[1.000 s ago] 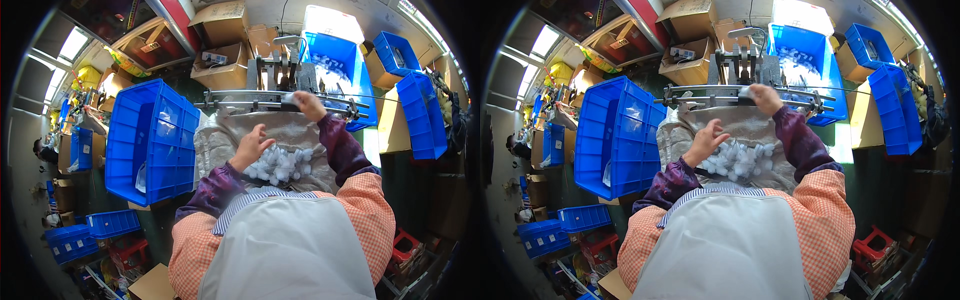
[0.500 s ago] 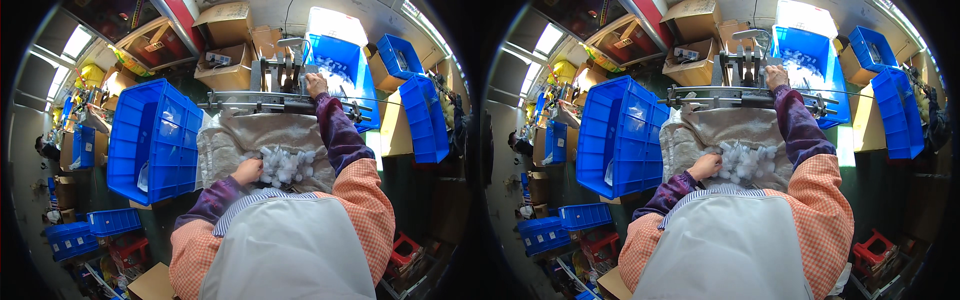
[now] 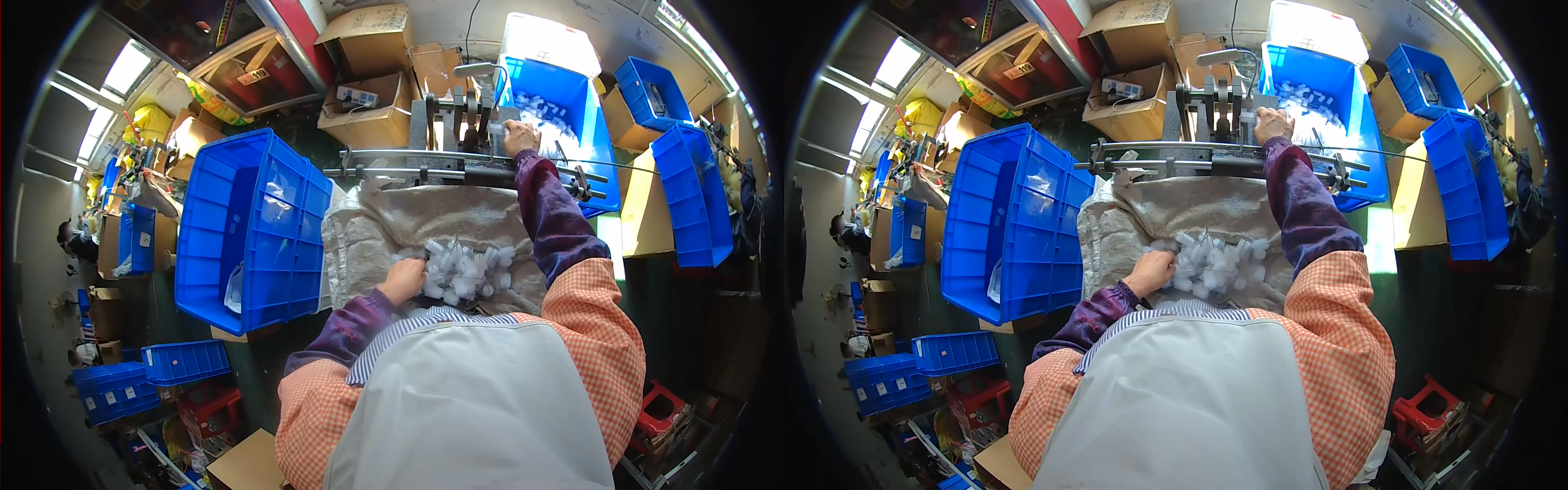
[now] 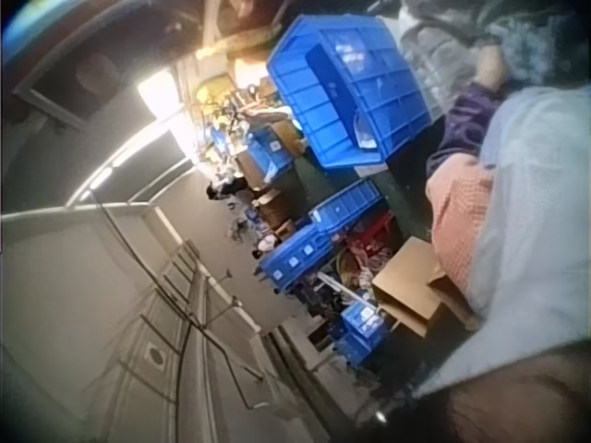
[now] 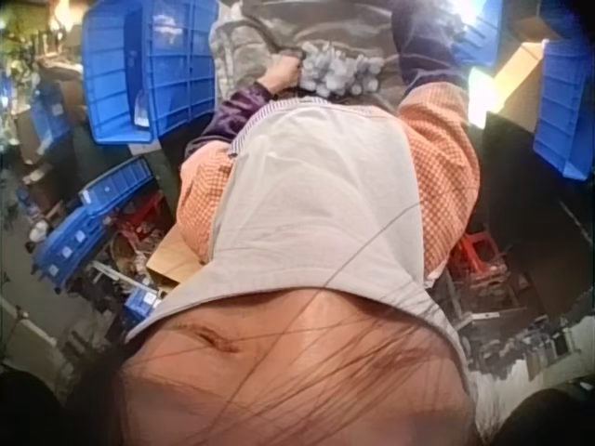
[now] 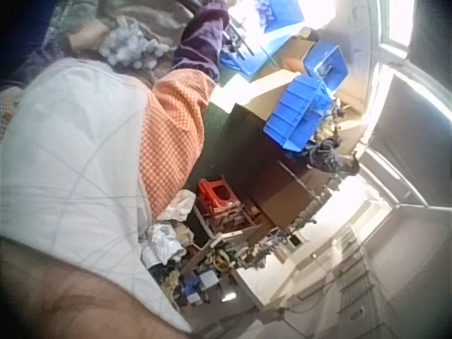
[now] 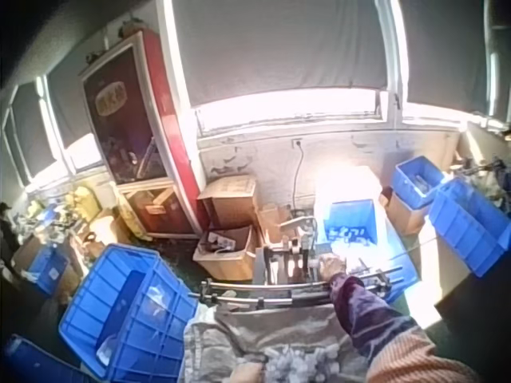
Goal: The person repeatedly picks up small white cotton-like tufts from a pile on a cloth and places them into a machine. The person operates a lever on the machine to process each tuft individually. The processed material is collected in a blue bin located to the right of the machine.
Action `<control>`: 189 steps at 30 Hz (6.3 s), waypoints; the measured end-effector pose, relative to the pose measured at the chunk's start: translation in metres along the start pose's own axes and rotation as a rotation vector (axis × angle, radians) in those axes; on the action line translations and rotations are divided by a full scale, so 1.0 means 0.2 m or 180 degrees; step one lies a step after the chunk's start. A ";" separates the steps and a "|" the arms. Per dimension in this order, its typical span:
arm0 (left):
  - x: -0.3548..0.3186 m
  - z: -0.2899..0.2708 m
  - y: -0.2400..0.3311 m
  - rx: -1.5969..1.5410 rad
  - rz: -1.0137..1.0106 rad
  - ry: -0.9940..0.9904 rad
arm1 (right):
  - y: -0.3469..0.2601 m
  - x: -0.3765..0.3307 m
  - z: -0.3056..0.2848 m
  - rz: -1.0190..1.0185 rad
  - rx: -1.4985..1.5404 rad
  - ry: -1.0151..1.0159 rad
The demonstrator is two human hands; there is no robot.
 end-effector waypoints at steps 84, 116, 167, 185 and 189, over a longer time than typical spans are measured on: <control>0.00 -0.33 0.08 0.0539 0.0135 -0.0204 | 0.04 -0.09 -0.01 -0.0098 0.0128 0.0182; 0.19 -0.18 0.35 -0.4511 -0.0072 -0.0452 | 0.41 0.01 -0.20 0.0485 -0.0180 0.0544; 0.05 -0.10 0.13 -0.0961 0.0355 0.0229 | -0.24 -0.12 -0.01 -0.0205 0.0040 0.0507; 0.09 -0.49 0.15 -0.2050 0.0125 0.0522 | 0.13 0.01 0.09 -0.0092 0.0044 -0.0226; 0.13 -0.44 0.18 -0.2616 0.0278 0.0526 | 0.18 0.05 -0.13 -0.0107 -0.0708 -0.0381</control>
Point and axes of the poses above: each hand's wrist, its own x-axis towards the middle knuckle, its own z-axis out of the palm, y = z × x, the point moved 6 cm from there along x, towards the middle knuckle, and after that the axes turned 9 degrees about -x, right-handed, at the moved point
